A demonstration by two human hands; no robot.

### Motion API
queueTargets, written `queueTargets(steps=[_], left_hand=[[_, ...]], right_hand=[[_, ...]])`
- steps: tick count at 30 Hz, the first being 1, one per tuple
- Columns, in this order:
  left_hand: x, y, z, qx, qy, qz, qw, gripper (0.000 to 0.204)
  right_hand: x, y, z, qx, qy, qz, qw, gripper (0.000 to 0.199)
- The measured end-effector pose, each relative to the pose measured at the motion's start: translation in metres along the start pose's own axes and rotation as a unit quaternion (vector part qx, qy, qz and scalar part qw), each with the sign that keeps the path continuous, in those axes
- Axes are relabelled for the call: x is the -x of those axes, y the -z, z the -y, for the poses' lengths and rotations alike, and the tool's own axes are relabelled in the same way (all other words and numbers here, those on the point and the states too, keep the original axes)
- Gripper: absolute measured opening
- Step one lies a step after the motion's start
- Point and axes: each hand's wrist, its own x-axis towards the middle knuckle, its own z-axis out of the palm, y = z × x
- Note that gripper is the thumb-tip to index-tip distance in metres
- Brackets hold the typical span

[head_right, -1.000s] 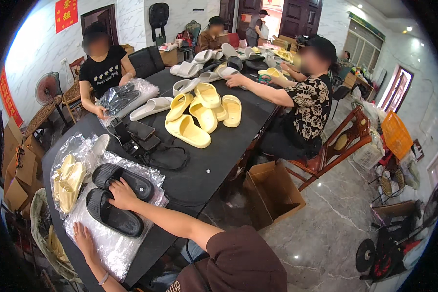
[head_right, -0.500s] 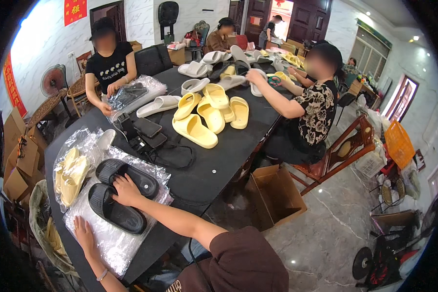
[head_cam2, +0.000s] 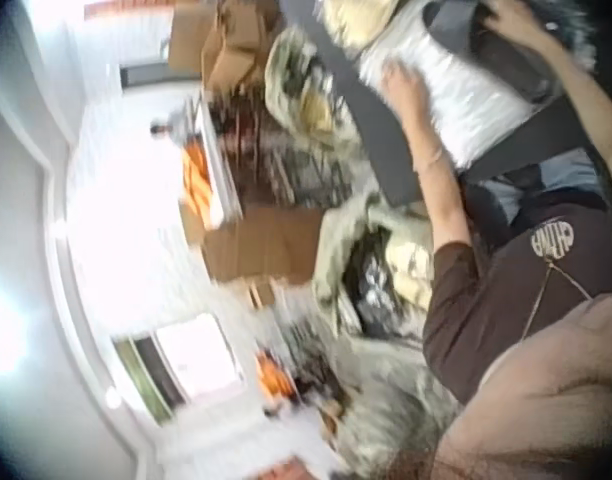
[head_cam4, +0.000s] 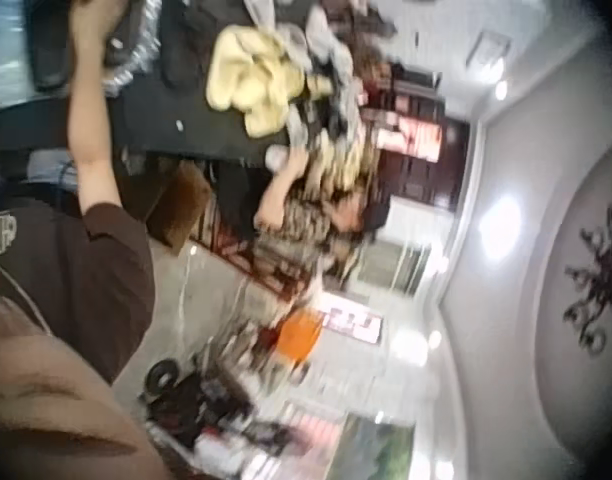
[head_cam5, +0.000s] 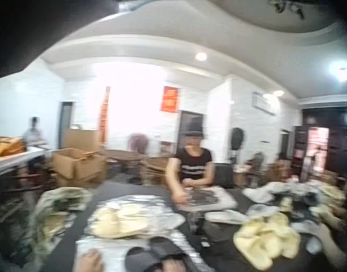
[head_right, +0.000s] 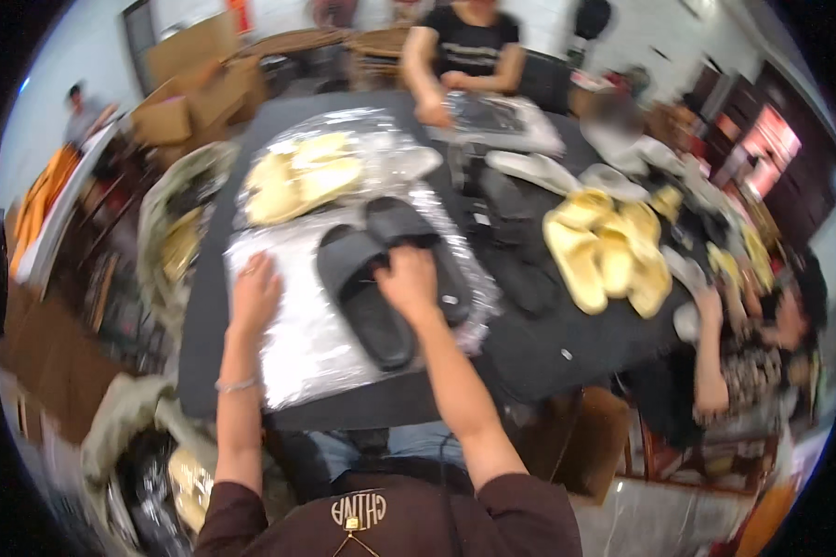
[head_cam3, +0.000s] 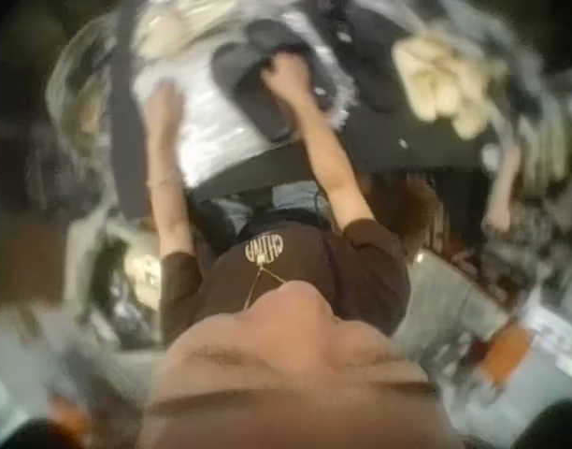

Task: The person retrieves pairs of slippers from large green sacks and wraps them in bubble wrap on a table. They handle multiple pairs of yellow, white, and black slippers, placing them on the wrap and folding the material around them. The wrapped items are then set aside on the table.

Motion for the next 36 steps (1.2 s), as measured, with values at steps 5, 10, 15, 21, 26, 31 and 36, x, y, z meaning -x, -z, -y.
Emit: queueTargets(steps=[5, 10, 15, 21, 26, 31, 36], left_hand=[[0.01, 0.007, 0.008, -0.003, 0.05, 0.022, 0.998, 0.05], [0.008, -0.001, 0.004, -0.021, 0.051, 0.052, 0.997, 0.056], [0.01, -0.001, 0.009, -0.052, 0.05, 0.063, 0.995, 0.067], [0.007, -0.011, 0.02, -0.091, 0.022, 0.074, 0.993, 0.066], [0.008, -0.018, 0.027, -0.119, 0.019, 0.062, 0.991, 0.062], [0.007, -0.001, 0.013, -0.032, 0.036, 0.059, 0.997, 0.052], [0.007, -0.006, 0.017, -0.015, 0.043, 0.057, 0.997, 0.052]], right_hand=[[0.004, -0.008, 0.003, -0.018, -0.015, 0.041, 0.999, 0.043], [0.002, -0.021, -0.026, -0.041, -0.033, 0.068, 0.996, 0.05], [-0.001, 0.002, -0.007, -0.089, -0.053, -0.015, 0.995, 0.043], [0.017, 0.02, 0.068, -0.089, 0.058, 0.126, 0.986, 0.041], [0.021, -0.005, 0.054, -0.115, 0.045, 0.143, 0.982, 0.042], [0.019, -0.009, 0.033, -0.071, 0.033, 0.108, 0.991, 0.042], [0.011, 0.003, 0.031, -0.054, 0.063, 0.156, 0.984, 0.043]])
